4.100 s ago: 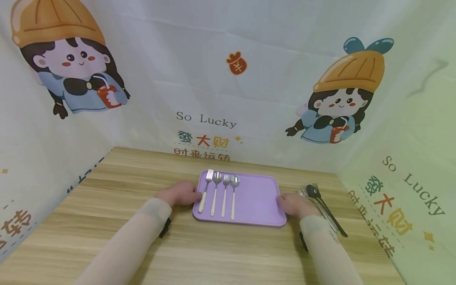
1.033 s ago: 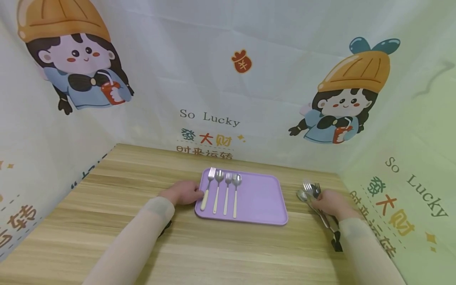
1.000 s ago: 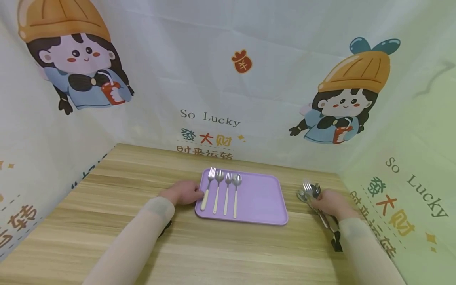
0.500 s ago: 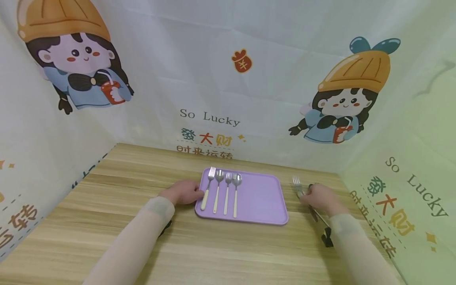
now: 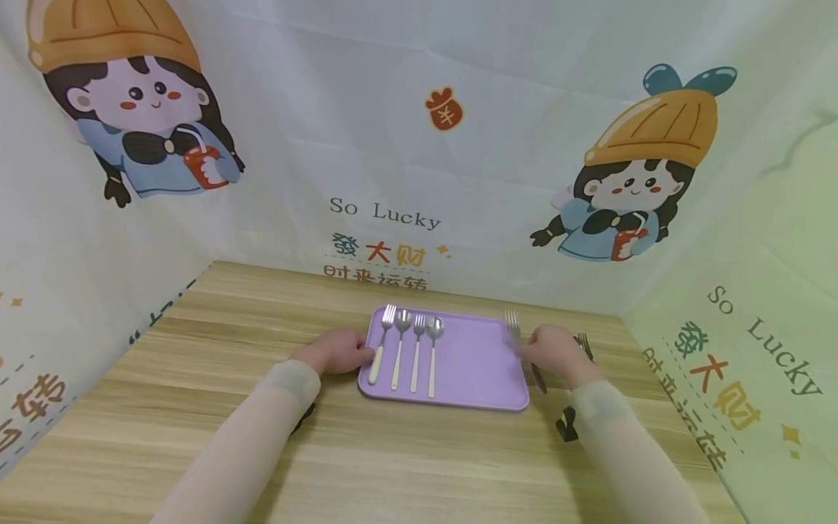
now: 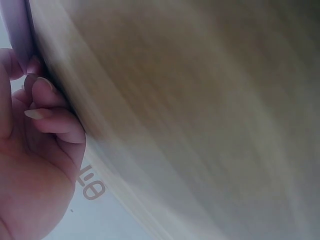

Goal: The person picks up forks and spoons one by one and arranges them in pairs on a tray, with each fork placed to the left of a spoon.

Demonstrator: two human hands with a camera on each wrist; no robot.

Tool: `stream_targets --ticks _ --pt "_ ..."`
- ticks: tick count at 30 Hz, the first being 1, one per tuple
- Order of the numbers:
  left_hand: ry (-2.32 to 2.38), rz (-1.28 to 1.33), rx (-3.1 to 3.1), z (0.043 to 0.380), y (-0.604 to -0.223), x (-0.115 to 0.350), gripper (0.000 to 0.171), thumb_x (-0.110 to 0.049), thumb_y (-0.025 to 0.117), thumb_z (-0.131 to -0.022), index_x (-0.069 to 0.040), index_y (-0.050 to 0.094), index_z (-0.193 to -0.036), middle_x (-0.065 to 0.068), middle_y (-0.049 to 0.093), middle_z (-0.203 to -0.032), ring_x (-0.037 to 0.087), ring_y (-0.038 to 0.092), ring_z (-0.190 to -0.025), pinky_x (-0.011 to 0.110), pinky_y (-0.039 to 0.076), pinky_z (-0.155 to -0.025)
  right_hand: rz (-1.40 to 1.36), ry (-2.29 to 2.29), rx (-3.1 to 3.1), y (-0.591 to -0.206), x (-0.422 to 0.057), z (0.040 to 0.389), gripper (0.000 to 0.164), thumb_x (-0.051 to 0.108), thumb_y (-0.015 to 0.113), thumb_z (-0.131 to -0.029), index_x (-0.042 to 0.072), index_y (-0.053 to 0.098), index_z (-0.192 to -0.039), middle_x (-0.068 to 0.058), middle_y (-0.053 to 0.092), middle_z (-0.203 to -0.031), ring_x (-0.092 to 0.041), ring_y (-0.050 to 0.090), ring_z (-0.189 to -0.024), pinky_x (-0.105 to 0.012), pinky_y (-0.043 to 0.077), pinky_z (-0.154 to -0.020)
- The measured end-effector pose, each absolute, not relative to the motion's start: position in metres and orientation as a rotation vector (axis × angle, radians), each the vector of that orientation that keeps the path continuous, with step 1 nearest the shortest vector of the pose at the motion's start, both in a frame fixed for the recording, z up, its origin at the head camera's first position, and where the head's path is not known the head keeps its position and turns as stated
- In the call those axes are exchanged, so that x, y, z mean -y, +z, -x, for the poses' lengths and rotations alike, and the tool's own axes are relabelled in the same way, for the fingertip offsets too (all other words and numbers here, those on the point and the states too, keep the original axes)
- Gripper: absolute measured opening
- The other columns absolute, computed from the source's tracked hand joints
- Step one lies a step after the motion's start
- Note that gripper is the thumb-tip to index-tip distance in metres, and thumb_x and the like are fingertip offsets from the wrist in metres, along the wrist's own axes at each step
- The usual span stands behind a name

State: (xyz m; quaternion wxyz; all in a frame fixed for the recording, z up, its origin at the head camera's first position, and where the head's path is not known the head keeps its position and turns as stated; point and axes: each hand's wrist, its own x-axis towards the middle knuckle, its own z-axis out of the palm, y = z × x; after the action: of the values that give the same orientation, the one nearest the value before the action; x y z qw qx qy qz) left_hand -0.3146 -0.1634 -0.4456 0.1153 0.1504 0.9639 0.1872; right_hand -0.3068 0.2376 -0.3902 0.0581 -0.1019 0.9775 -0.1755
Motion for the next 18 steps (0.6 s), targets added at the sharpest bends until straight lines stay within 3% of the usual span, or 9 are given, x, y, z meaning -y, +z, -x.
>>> stream_targets --ticks 8,18 --pt "0.536 -0.449 -2.832 0.314 -0.444 0.164 0.031 -0.033 0.053 -0.095 -0.017 0.053 -0.068 -0.002 0.05 -0.06 0.014 0.047 -0.056 0.029 0.038 -0.053 0.297 -0.535 -2.968 -0.398 -0.205 0.311 0.023 0.023 0.07 -0.086 0.007 0.064 -0.069 -0.002 0.06 -0.061 -0.014 0.052 -0.052 -0.026 0.043 -0.047" --pt "0.543 -0.427 -2.82 0.312 -0.441 0.162 0.03 -0.034 0.053 -0.095 -0.017 0.055 -0.07 0.0 0.052 -0.063 0.015 0.049 -0.058 0.03 0.04 -0.055 0.274 -0.497 -2.99 -0.406 -0.169 0.309 0.026 0.028 0.073 -0.083 0.009 0.063 -0.069 -0.002 0.061 -0.064 -0.015 0.053 -0.055 -0.027 0.042 -0.049"
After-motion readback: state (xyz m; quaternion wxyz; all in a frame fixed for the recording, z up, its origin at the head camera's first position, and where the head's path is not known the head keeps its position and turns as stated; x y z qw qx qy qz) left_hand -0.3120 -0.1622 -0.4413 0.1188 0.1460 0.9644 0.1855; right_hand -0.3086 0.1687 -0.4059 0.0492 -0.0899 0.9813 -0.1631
